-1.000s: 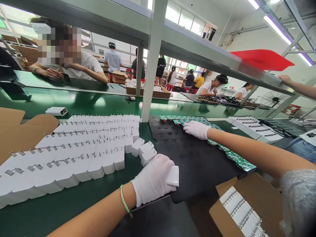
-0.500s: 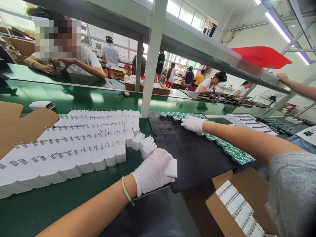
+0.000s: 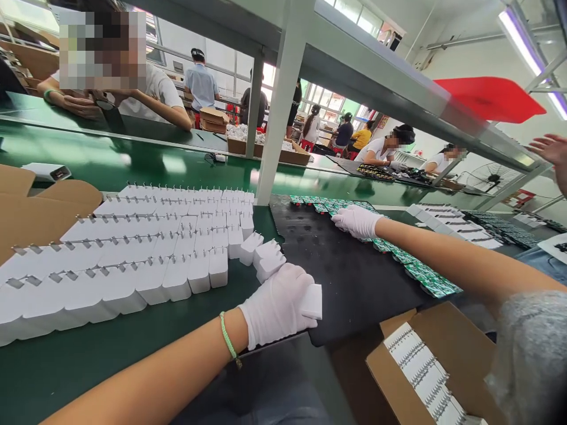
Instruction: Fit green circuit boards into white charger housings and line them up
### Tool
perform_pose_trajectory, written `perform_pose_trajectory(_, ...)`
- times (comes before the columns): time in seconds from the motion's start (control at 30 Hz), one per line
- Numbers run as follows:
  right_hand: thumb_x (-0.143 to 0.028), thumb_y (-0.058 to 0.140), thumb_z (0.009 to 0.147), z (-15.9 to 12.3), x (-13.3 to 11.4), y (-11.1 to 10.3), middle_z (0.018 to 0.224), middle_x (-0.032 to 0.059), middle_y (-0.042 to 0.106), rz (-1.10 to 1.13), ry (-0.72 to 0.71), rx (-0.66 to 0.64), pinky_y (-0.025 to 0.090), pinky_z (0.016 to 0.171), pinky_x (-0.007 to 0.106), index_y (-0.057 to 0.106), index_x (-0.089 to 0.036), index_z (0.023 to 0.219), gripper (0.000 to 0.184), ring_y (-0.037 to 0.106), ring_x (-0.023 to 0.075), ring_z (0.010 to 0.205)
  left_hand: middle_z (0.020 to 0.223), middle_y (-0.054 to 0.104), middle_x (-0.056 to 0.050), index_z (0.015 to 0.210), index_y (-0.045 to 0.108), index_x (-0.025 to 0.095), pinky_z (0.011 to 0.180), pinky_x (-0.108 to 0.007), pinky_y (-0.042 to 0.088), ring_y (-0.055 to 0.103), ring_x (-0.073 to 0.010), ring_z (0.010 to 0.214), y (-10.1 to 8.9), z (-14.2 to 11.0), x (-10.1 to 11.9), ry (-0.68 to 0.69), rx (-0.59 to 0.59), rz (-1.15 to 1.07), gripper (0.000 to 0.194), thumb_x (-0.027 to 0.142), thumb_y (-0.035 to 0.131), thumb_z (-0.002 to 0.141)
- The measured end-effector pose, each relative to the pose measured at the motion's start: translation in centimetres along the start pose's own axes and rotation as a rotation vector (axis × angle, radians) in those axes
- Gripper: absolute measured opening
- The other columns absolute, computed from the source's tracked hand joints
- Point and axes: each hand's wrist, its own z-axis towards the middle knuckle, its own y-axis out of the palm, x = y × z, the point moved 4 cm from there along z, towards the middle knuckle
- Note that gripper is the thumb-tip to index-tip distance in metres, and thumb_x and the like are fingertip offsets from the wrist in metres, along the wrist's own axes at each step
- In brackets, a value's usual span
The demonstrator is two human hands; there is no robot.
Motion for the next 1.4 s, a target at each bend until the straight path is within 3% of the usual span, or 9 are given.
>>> perform_pose_trajectory(0.27, -0.019, 0.056, 0.09, -0.2, -0.4, -0.6, 0.096, 0.0036, 0.06, 0.161, 0.076, 0.043, 0.041, 0.088, 0.04, 0.06, -0.015, 0.087, 0.007, 0.055, 0.0205, 0.093, 0.093, 0.057, -0.009, 0.087, 0.057, 0.015, 0.08, -0.038, 0.045, 0.055, -0.0269, 0.09, -0.1, 0.1, 0.0, -0.002, -0.026, 0.002, 0.035, 0.04, 0.074, 0.07)
perform_pose_trajectory(0.43, -0.009, 0.056, 0.079, -1.4, -1.6, -2.9, 0.103, 0.0114, 0.058, 0.366, 0.304, 0.225, 0.042, 0.086, 0.037, 0.059, -0.014, 0.091, 0.014, 0.055, 0.0255, 0.098, 0.093, 0.057, -0.008, 0.086, 0.056, 0.016, 0.082, -0.04, 0.045, 0.054, -0.0273, 0.091, 0.0, -0.1, 0.0, 0.009, 0.008, 0.0, 0.036, 0.043, 0.074, 0.071)
perform_pose_trajectory(0.63, -0.024, 0.065, 0.078, -5.4, -10.1, -4.0, 0.109, 0.0132, 0.056, 0.697, 0.689, 0.482, 0.048, 0.088, 0.036, 0.045, -0.015, 0.111, 0.039, 0.058, 0.0246, 0.099, 0.092, 0.057, -0.009, 0.085, 0.056, 0.015, 0.08, -0.04, 0.047, 0.054, -0.027, 0.089, -0.2, -0.3, 0.2, -0.002, 0.018, 0.003, 0.033, 0.041, 0.073, 0.071)
perform_pose_trajectory(0.77, -0.025, 0.07, 0.072, -8.4, -15.8, -3.2, 0.11, 0.0065, 0.061, 0.906, 0.737, 0.517, 0.053, 0.083, 0.035, 0.032, -0.023, 0.132, 0.07, 0.064, 0.0234, 0.099, 0.091, 0.057, -0.008, 0.083, 0.055, 0.017, 0.078, -0.039, 0.048, 0.054, -0.0259, 0.088, -0.2, -0.2, 0.4, 0.009, 0.03, -0.008, 0.026, 0.035, 0.07, 0.072)
perform_pose_trajectory(0.87, -0.026, 0.076, 0.065, -10.2, -17.0, -2.8, 0.129, 0.01, 0.053, 1.005, 0.707, 0.525, 0.05, 0.095, 0.041, 0.015, -0.026, 0.146, 0.1, 0.056, 0.028, 0.118, 0.091, 0.057, -0.008, 0.085, 0.056, 0.016, 0.079, -0.04, 0.049, 0.054, -0.0255, 0.088, -0.2, 0.0, 0.4, 0.008, 0.04, -0.017, 0.025, 0.033, 0.069, 0.071)
perform_pose_trajectory(0.97, -0.025, 0.072, 0.069, -10.8, -16.7, -2.8, 0.136, 0.0101, 0.046, 1.048, 0.716, 0.52, 0.05, 0.095, 0.041, 0.022, -0.03, 0.145, 0.091, 0.059, 0.0267, 0.112, 0.093, 0.058, -0.008, 0.09, 0.056, 0.015, 0.081, -0.041, 0.049, 0.054, -0.0259, 0.089, -0.1, 0.1, 0.3, -0.014, 0.046, -0.037, 0.027, 0.029, 0.069, 0.07)
perform_pose_trajectory(1.17, -0.034, 0.074, 0.07, -8.6, -16.0, -4.0, 0.109, 0.0133, 0.059, 1.002, 0.792, 0.482, 0.053, 0.083, 0.042, 0.05, -0.019, 0.129, 0.066, 0.061, 0.0308, 0.098, 0.099, 0.059, -0.008, 0.097, 0.054, 0.015, 0.084, -0.043, 0.05, 0.054, -0.0264, 0.094, 0.0, 0.0, 0.1, -0.054, 0.051, -0.083, 0.038, 0.026, 0.074, 0.066)
perform_pose_trajectory(1.27, -0.029, 0.07, 0.074, -7.6, -16.1, -4.8, 0.107, 0.0142, 0.062, 0.98, 0.776, 0.483, 0.052, 0.084, 0.043, 0.06, -0.018, 0.117, 0.046, 0.06, 0.032, 0.099, 0.1, 0.058, -0.008, 0.097, 0.054, 0.016, 0.085, -0.043, 0.049, 0.055, -0.0256, 0.093, 0.0, 0.0, -0.2, -0.088, 0.054, -0.107, 0.039, 0.027, 0.075, 0.066)
perform_pose_trajectory(1.4, -0.02, 0.067, 0.072, -7.8, -16.2, -5.4, 0.111, 0.0153, 0.064, 0.986, 0.677, 0.524, 0.052, 0.087, 0.045, 0.063, -0.015, 0.116, 0.044, 0.061, 0.032, 0.099, 0.098, 0.058, -0.006, 0.096, 0.053, 0.017, 0.083, -0.04, 0.049, 0.056, -0.0229, 0.09, 0.0, 0.0, -0.6, -0.162, 0.072, -0.168, 0.04, 0.026, 0.076, 0.065)
